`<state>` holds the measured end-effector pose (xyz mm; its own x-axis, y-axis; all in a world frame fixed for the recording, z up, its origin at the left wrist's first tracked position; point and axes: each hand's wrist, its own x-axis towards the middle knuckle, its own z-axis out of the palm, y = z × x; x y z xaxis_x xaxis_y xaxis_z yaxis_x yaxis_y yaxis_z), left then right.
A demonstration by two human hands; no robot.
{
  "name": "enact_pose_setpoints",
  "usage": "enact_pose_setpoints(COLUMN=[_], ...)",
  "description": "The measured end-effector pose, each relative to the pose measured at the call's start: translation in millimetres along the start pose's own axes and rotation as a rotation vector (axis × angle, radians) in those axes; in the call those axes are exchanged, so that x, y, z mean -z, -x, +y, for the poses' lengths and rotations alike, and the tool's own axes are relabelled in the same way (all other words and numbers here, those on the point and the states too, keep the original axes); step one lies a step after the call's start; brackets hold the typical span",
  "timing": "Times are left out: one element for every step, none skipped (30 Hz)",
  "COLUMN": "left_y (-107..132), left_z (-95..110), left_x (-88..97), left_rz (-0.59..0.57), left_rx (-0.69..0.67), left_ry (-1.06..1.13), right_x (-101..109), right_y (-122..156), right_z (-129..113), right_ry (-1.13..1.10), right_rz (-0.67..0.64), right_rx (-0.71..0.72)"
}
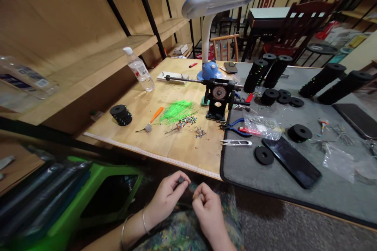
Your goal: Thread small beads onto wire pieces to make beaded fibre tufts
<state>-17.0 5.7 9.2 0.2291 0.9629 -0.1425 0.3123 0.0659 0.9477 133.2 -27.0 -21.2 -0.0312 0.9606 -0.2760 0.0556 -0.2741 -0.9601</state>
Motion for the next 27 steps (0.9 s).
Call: enact_pose_setpoints(left_y=[0.0, 0.2, 0.6, 1.2, 1.8, 2.5, 3.1, 3.5, 3.6, 3.3, 2.7, 1.7, 0.6, -0.7, -1.9, -2.9, -3.7, -4.2, -4.4, -4.4, -4.4, -4.4, -4.4, -4.5, -4.8, -5.2, -5.7], left_z=[0.0, 0.1, 0.3, 0.6, 0.9, 1.1, 1.3, 1.4, 1.2, 0.8, 0.1, -0.7, -1.8, -3.0, -4.2, -5.3, -6.2, -6.8, -7.1, -7.1, -6.7, -5.9, -4.8, -3.5, -2.0, -0.5, 1.0], left_x=[0.1, 0.2, 0.1, -0.1, -0.4, -0.7, -0.9, -0.9, -0.5, 0.5, 2.0, 4.1, 6.5, 8.9, 11.1, 12.7, 13.6, 13.8, 13.4, 12.6, 11.7, 10.8, 10.1, 9.6, 9.3, 9.1, 9.0], left_rz=[0.024, 0.038, 0.046, 0.047, 0.047, 0.05, 0.054, 0.058, 0.062, 0.072, 0.092, 0.122, 0.154, 0.181, 0.191, 0.177, 0.145, 0.101, 0.055, 0.011, -0.029, -0.065, -0.096, -0.124, -0.142, -0.149, -0.142], left_rx=[-0.012, -0.02, -0.025, -0.028, -0.031, -0.034, -0.037, -0.04, -0.046, -0.053, -0.061, -0.065, -0.066, -0.06, -0.048, -0.03, -0.011, 0.005, 0.021, 0.041, 0.063, 0.088, 0.115, 0.141, 0.166, 0.187, 0.208], left_ry=[-0.017, -0.024, -0.025, -0.024, -0.027, -0.034, -0.044, -0.053, -0.06, -0.065, -0.064, -0.059, -0.05, -0.033, -0.006, 0.028, 0.072, 0.117, 0.164, 0.21, 0.255, 0.296, 0.329, 0.353, 0.37, 0.381, 0.396], right_x=[0.2, 0.4, 0.6, 0.8, 0.7, 0.6, 0.4, 0.3, 0.4, 0.8, 1.6, 2.7, 4.0, 5.5, 6.8, 7.9, 8.6, 9.0, 9.0, 8.9, 8.7, 8.4, 8.2, 8.0, 7.8, 7.7, 7.6], right_y=[0.7, 1.2, 1.7, 2.0, 2.2, 2.3, 2.3, 2.4, 2.5, 2.7, 3.0, 3.4, 3.8, 4.3, 4.6, 4.9, 5.1, 5.1, 5.1, 5.0, 4.9, 4.8, 4.8, 4.9, 5.0, 5.1, 5.2], right_z=[-0.2, -0.6, -1.0, -1.5, -2.1, -2.8, -3.4, -3.8, -3.8, -3.4, -2.5, -1.3, 0.2, 1.8, 3.2, 4.3, 5.0, 5.3, 5.3, 5.0, 4.7, 4.3, 3.9, 3.4, 2.7, 1.9, 0.7], right_ry=[0.0, -0.002, -0.005, -0.009, -0.01, -0.006, 0.001, 0.011, 0.021, 0.031, 0.037, 0.037, 0.026, 0.003, -0.033, -0.081, -0.136, -0.193, -0.248, -0.299, -0.344, -0.381, -0.41, -0.427, -0.432, -0.43, -0.423], right_rz=[0.013, 0.025, 0.034, 0.04, 0.042, 0.041, 0.039, 0.037, 0.038, 0.043, 0.054, 0.067, 0.078, 0.083, 0.081, 0.071, 0.053, 0.034, 0.018, 0.005, -0.004, -0.01, -0.011, -0.011, -0.009, -0.004, 0.004], right_rx=[0.005, 0.009, 0.011, 0.012, 0.011, 0.008, 0.004, 0.001, 0.001, 0.003, 0.008, 0.011, 0.009, 0.001, -0.014, -0.036, -0.063, -0.087, -0.108, -0.122, -0.132, -0.136, -0.137, -0.14, -0.142, -0.142, -0.14])
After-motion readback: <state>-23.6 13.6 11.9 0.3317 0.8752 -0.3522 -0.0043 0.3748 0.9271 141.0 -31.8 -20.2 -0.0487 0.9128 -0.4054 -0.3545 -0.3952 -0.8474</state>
